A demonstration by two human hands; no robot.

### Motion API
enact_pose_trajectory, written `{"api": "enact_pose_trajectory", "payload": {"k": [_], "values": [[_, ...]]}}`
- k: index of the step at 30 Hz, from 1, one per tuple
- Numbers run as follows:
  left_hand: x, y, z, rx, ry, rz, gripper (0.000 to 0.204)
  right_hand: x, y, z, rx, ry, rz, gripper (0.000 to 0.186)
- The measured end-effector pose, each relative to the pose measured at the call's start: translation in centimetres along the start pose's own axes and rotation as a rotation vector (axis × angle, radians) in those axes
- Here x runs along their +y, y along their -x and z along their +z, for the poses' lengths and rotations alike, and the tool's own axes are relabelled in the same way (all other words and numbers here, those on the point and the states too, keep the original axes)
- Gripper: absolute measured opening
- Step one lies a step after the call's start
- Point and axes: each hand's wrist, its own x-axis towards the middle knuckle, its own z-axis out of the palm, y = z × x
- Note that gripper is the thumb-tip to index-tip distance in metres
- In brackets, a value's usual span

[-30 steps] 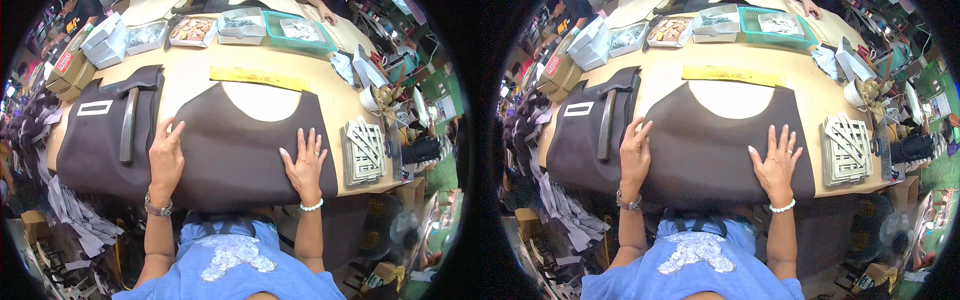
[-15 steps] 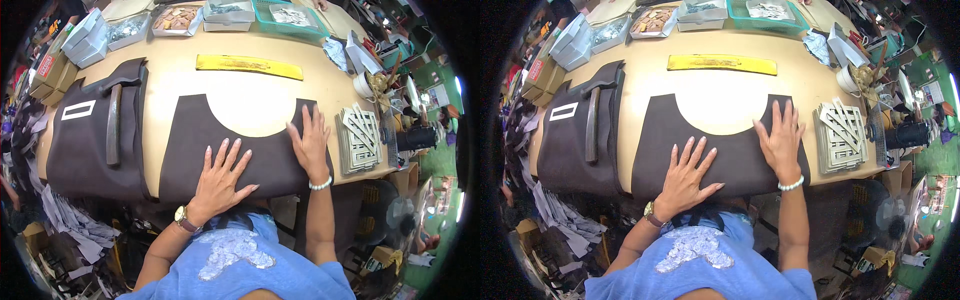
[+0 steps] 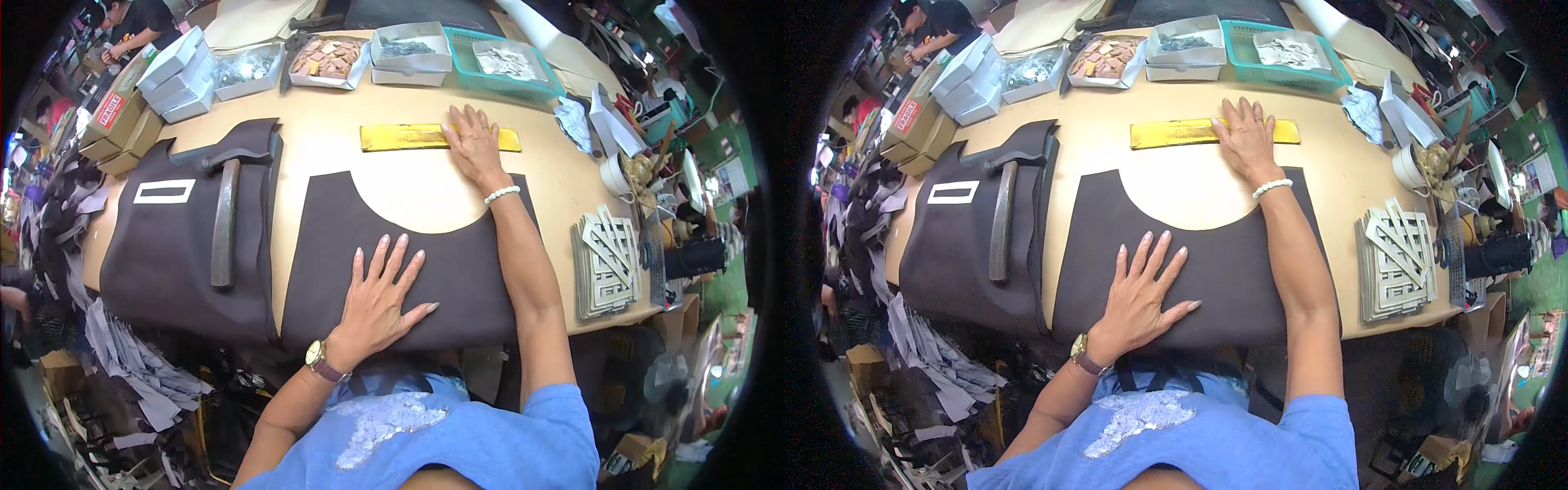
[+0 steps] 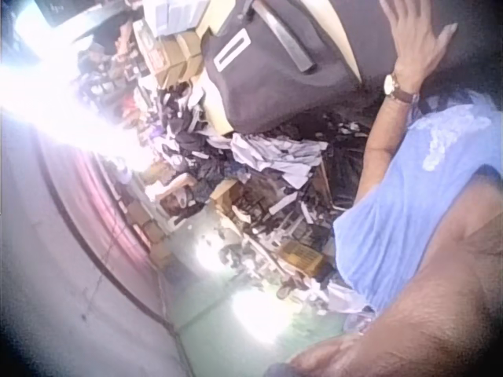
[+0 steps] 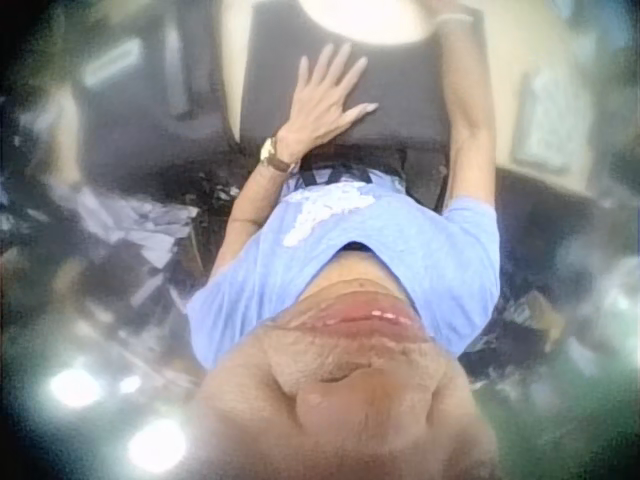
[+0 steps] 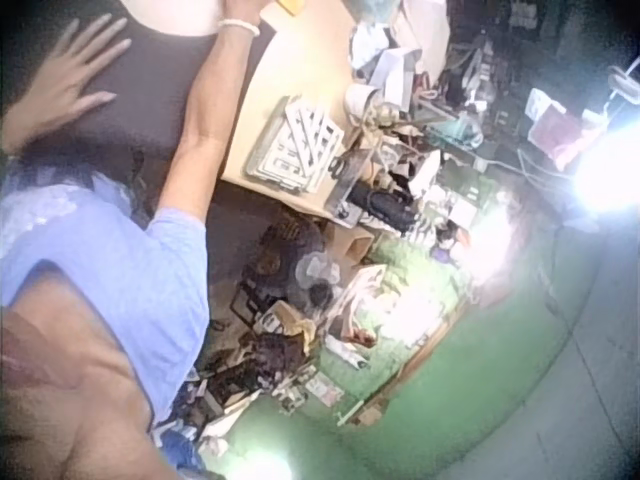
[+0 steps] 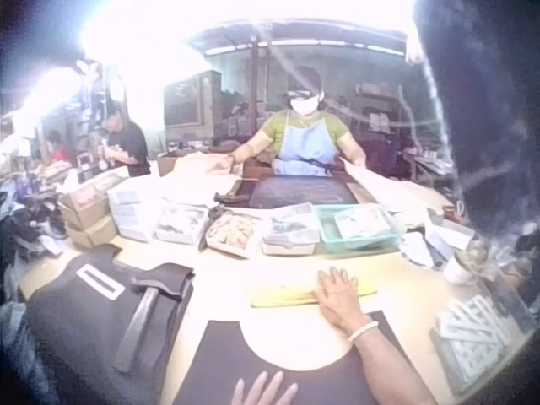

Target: The person positions a yellow reinforcement strip onto a large brown leather piece and presses it down by hand, then repeats the process on multiple similar leather pieces, using a hammer to tap down some areas.

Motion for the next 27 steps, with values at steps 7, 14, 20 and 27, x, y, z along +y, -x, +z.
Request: {"api": "enact_pose_trajectory", "payload": {"k": [7, 14, 20, 27], "values": [[1.7, -0.6, -0.3, 0.015, 0.038, 0.048, 0.066, 0.8, -0.9, -0.9, 0.027, -0.041, -0.159, 0.049], [3.4, 0.7, 1.4, -0.050, 0.088, 0.148, 0.064, -1.3, -1.7, -4.6, 0.162, -0.251, -0.252, 0.035], [3.3, -0.7, 2.1, 0.008, 0.088, 0.140, 0.065, -5.6, -1.2, -14.6, 0.364, -0.506, -0.372, 0.017], [3.6, -0.3, 2.5, 0.156, 0.078, 0.255, 0.050, -7.3, 8.7, -13.4, 0.003, -0.294, -0.412, 0.027]]}}
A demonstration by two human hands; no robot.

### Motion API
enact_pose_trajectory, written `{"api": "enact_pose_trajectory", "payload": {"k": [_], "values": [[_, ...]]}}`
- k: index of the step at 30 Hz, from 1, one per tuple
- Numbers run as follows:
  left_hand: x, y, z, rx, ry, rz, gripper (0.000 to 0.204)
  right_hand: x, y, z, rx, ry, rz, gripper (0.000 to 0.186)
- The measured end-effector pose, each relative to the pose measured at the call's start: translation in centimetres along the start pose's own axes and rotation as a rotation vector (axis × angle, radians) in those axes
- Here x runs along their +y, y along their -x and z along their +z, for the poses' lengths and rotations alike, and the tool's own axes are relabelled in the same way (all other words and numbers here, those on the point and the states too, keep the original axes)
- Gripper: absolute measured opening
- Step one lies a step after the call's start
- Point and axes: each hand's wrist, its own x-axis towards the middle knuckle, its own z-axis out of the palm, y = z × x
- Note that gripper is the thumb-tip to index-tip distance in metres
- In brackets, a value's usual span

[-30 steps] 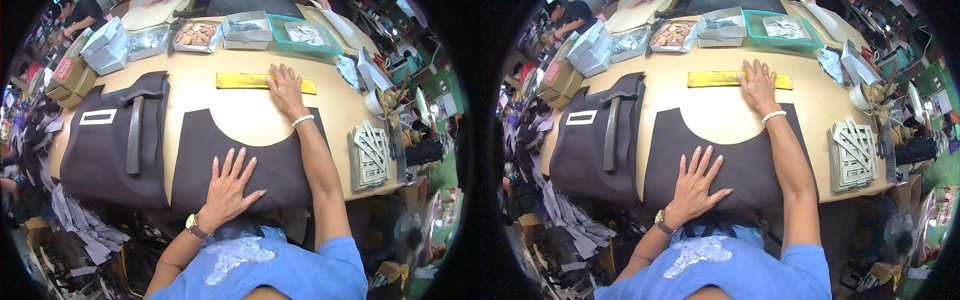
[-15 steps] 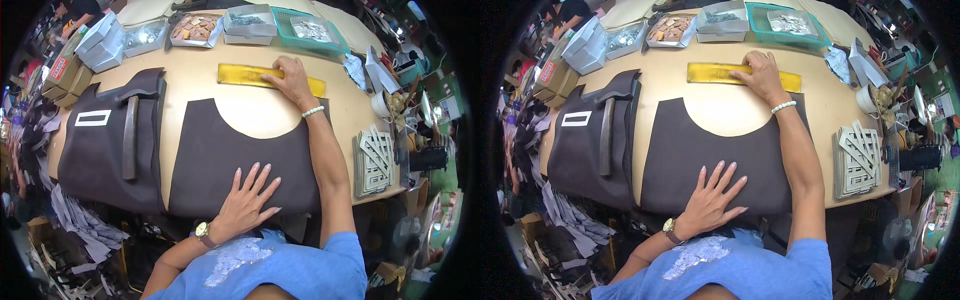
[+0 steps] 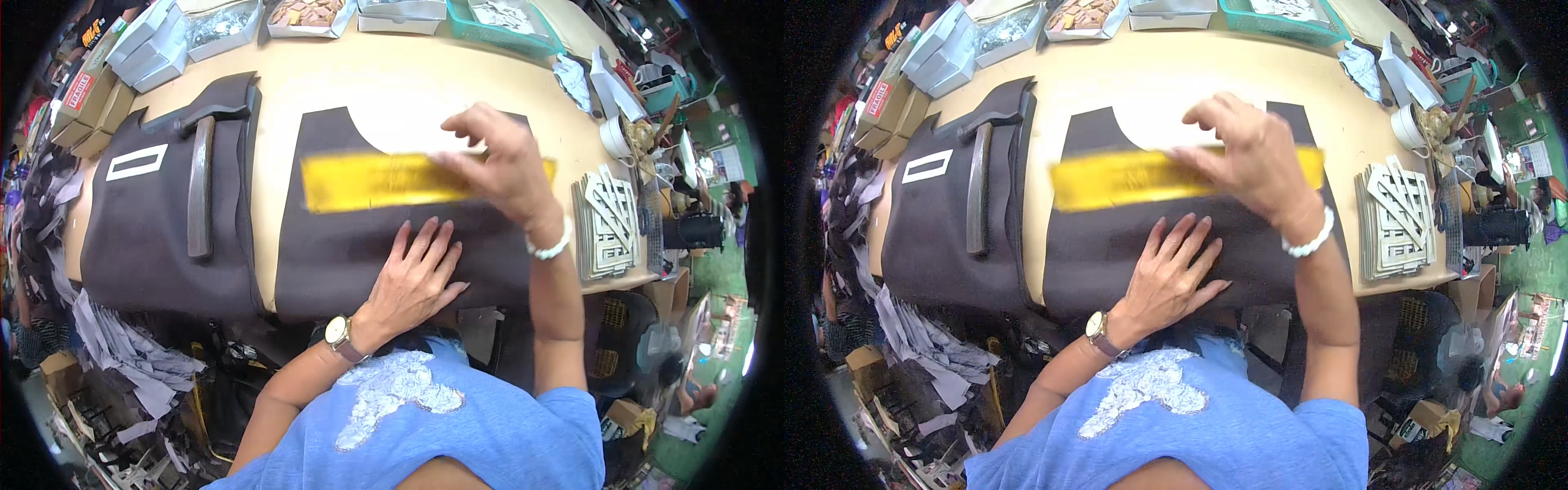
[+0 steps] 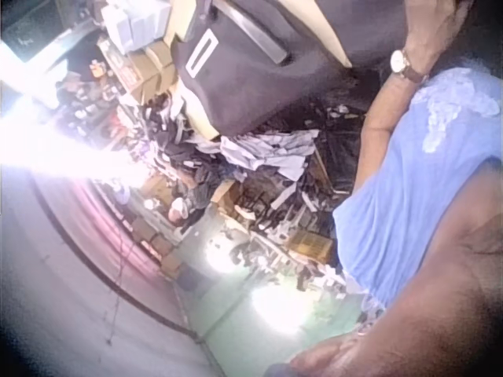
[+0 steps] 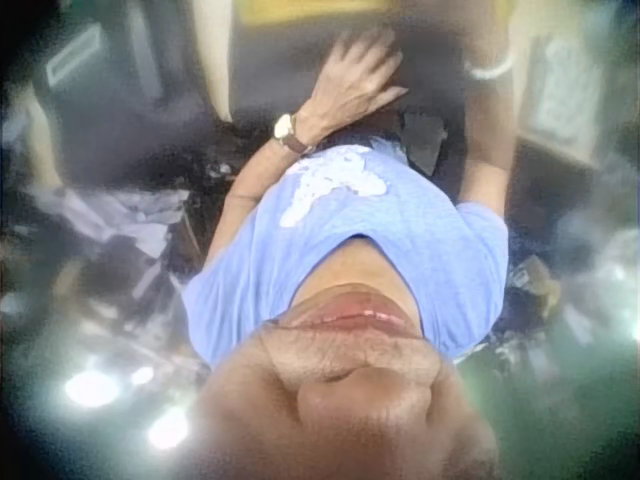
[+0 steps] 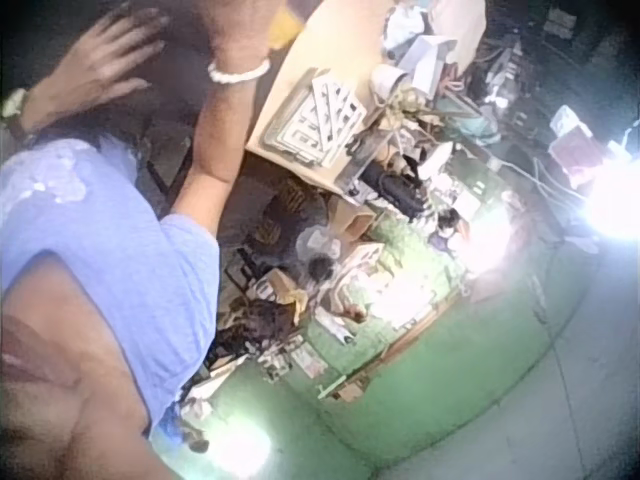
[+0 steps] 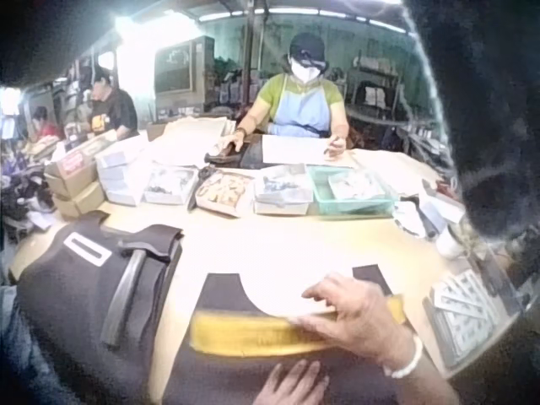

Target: The person positions a yellow reinforcement strip onto a large brown leather piece and presses it down by hand, then repeats the process on multiple similar leather pieces, using a hammer to tap down some areas.

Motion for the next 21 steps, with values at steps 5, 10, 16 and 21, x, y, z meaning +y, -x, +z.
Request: {"api": "enact_pose_trajectory", "payload": {"k": [5, 10, 16, 21], "values": [[-0.3, 1.0, -1.3, 0.144, -0.054, -0.022, 0.042, 0.0, 8.8, 1.7, 0.270, 0.079, 0.403, 0.024], [-3.3, 2.8, -3.6, 0.196, -0.226, -0.291, 0.056, 1.3, 15.6, 1.8, 0.481, -0.128, 0.858, 0.020], [-4.7, 4.3, -3.9, 0.262, -0.161, -0.505, 0.067, 1.1, 15.9, 2.0, 0.545, -0.173, 0.835, 0.023], [-4.2, 4.4, -3.8, 0.245, -0.236, -0.668, 0.069, 0.8, 15.5, 2.3, 0.465, -0.039, 0.803, 0.031]]}}
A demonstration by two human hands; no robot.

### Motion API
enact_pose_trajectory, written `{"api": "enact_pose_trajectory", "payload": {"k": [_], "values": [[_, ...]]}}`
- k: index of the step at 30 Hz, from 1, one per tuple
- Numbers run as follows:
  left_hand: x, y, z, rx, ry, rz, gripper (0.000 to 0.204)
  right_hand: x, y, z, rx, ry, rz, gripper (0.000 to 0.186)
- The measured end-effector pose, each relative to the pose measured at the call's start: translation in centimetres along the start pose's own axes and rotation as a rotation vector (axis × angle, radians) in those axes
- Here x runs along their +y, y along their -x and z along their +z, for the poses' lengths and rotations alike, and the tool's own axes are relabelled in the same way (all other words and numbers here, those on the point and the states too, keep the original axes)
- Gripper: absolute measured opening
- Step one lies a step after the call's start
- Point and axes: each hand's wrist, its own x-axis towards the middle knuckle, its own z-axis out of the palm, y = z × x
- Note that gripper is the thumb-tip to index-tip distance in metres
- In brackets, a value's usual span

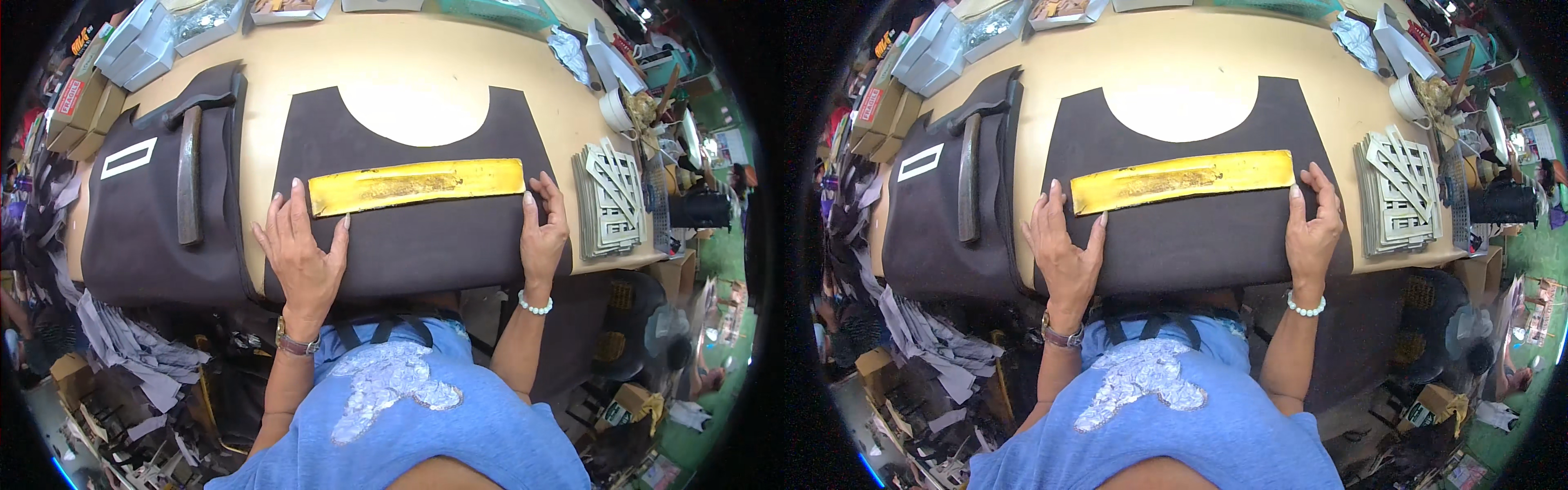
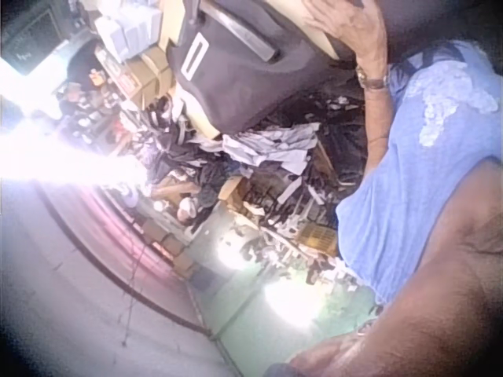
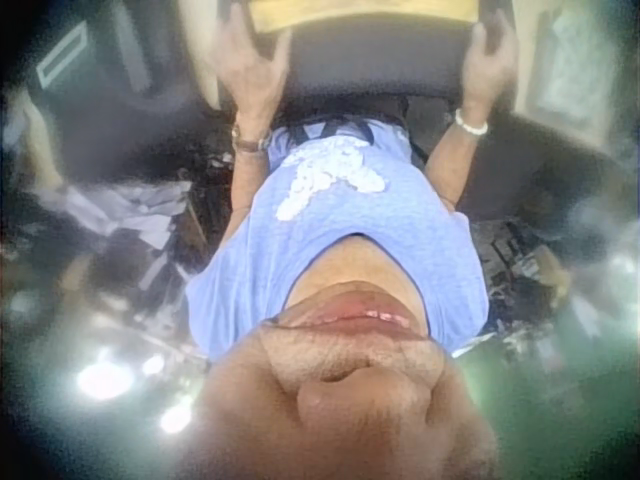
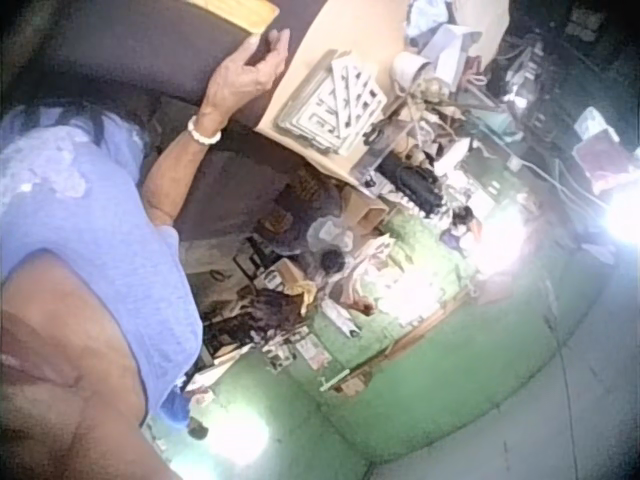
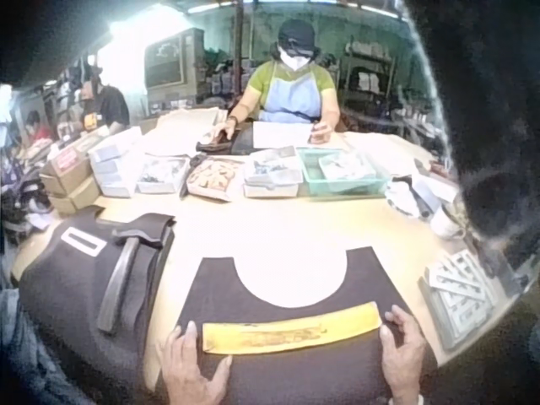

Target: The person positions a yellow reinforcement strip onto a large brown leather piece and presses it down by hand, then repeats the process on multiple similar leather pieces, using a hammer to tap down some areas.

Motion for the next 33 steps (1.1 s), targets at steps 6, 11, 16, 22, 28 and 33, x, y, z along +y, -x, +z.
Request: {"api": "enact_pose_trajectory", "payload": {"k": [6, 11, 16, 22, 28, 33], "values": [[-0.57, -0.21, -0.08, -0.032, 0.148, 0.057, 0.066, -0.16, -0.18, -0.26, -0.051, -0.131, 0.027, 0.035], [-0.63, -0.59, 0.15, -0.078, 0.153, 0.092, 0.064, -0.28, -0.17, -0.29, -0.064, -0.166, 0.052, 0.036], [-0.14, -0.47, 0.17, -0.048, 0.104, 0.022, 0.062, -0.03, -0.12, -0.07, -0.038, -0.138, 0.070, 0.034], [-0.63, -0.56, -0.10, -0.095, 0.201, 0.040, 0.058, -0.73, -0.16, -0.18, -0.040, -0.168, 0.093, 0.034], [-0.64, -0.51, -0.09, -0.126, 0.183, 0.045, 0.057, -0.80, -0.12, -0.33, -0.040, -0.162, 0.123, 0.035], [-0.40, -0.75, -0.34, -0.137, 0.183, 0.026, 0.056, -0.73, -0.33, -0.09, -0.044, -0.138, 0.133, 0.036]]}}
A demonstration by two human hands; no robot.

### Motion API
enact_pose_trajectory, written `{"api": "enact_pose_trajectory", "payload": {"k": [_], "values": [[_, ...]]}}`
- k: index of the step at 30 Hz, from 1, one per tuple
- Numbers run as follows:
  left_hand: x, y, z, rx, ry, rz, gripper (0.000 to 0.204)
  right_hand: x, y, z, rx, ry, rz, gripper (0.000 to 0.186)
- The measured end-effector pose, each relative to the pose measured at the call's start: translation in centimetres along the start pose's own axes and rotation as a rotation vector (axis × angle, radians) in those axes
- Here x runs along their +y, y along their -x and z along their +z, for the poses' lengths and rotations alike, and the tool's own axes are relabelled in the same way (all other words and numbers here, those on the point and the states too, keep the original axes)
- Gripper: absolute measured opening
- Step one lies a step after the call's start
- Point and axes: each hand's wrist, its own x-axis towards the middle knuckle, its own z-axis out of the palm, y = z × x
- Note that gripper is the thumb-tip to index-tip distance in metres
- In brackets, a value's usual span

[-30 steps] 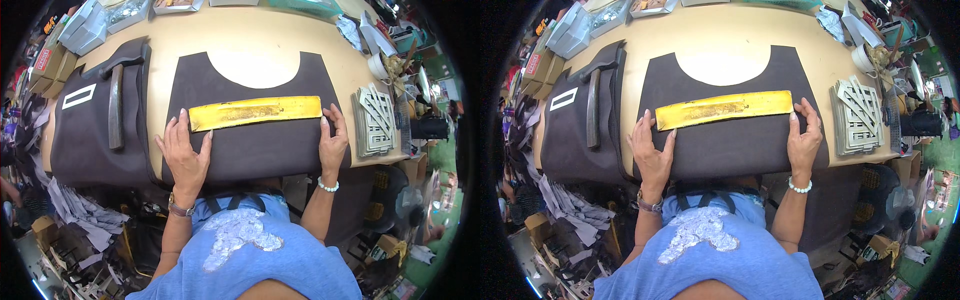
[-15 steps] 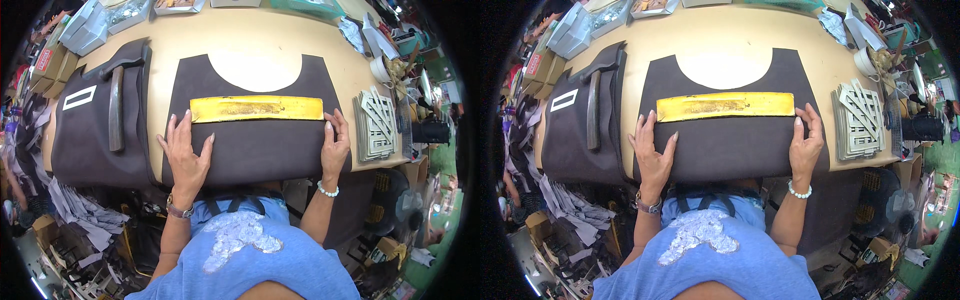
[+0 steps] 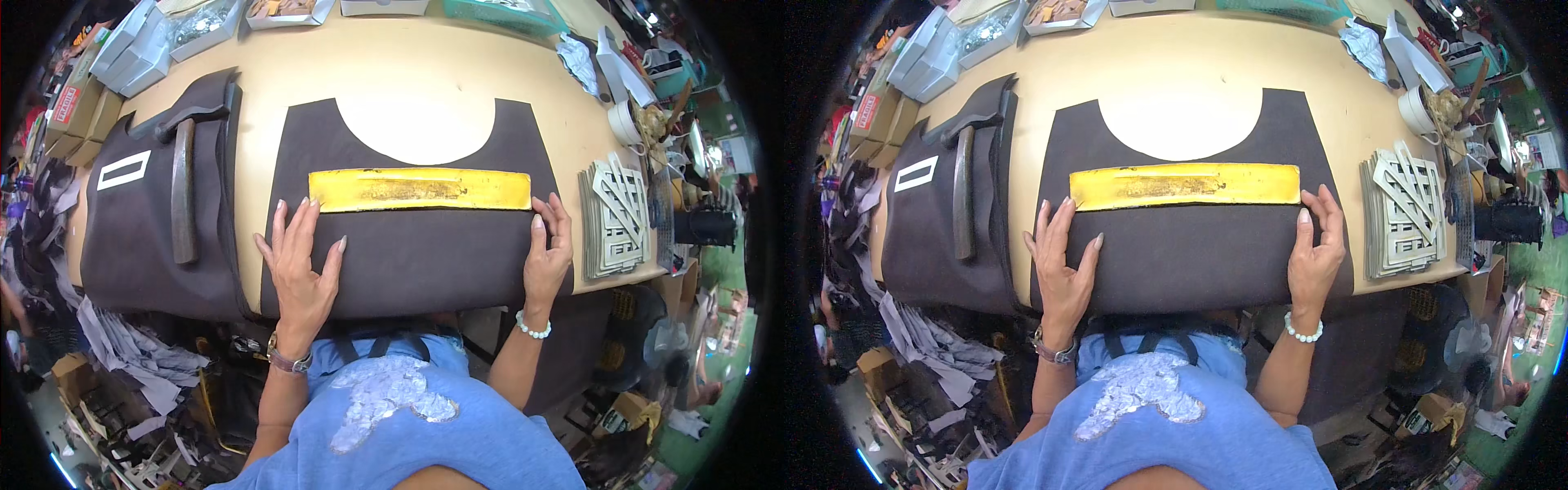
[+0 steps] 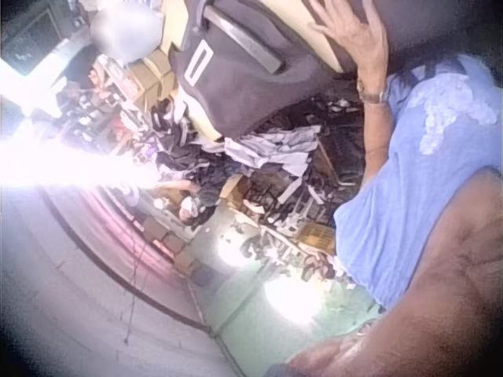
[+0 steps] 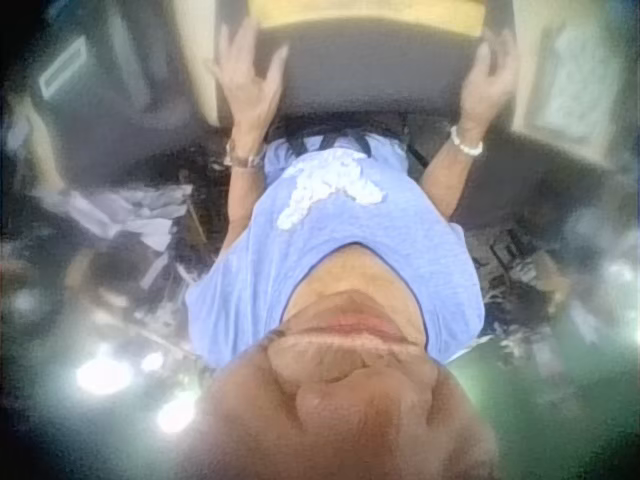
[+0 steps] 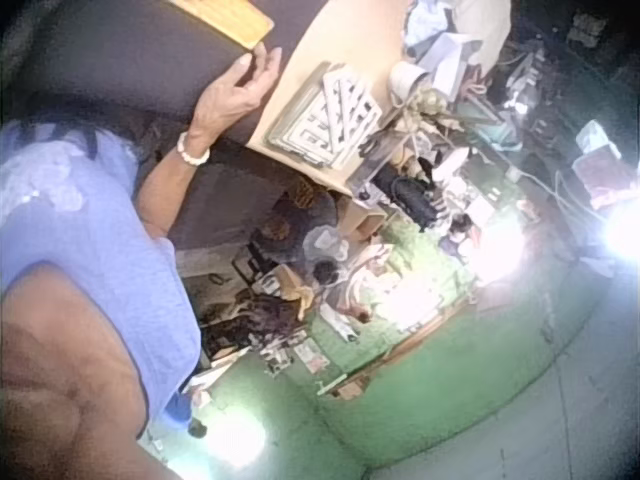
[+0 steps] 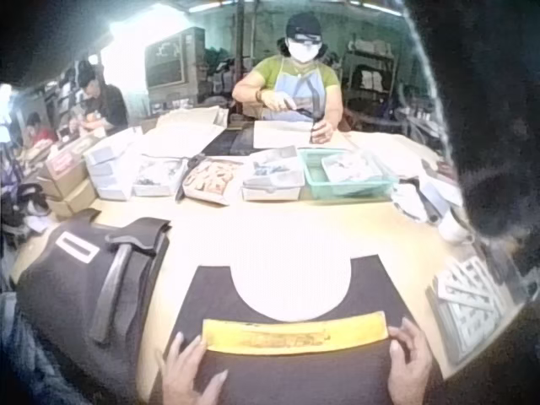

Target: The person positions a yellow reinforcement strip onto a large brown leather piece and presses it down by hand, then repeats the process on multiple similar leather pieces, using a hammer to tap down some areas.

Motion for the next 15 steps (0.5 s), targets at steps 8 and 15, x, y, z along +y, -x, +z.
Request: {"api": "enact_pose_trajectory", "payload": {"k": [8, 15], "values": [[-0.16, 0.01, 0.03, 0.001, 0.037, -0.003, 0.055, -0.10, 0.26, -0.11, -0.017, 0.031, 0.001, 0.037], [0.08, -0.06, -0.17, -0.017, 0.019, -0.015, 0.055, -0.38, 0.25, -0.05, -0.020, 0.008, 0.011, 0.037]]}}
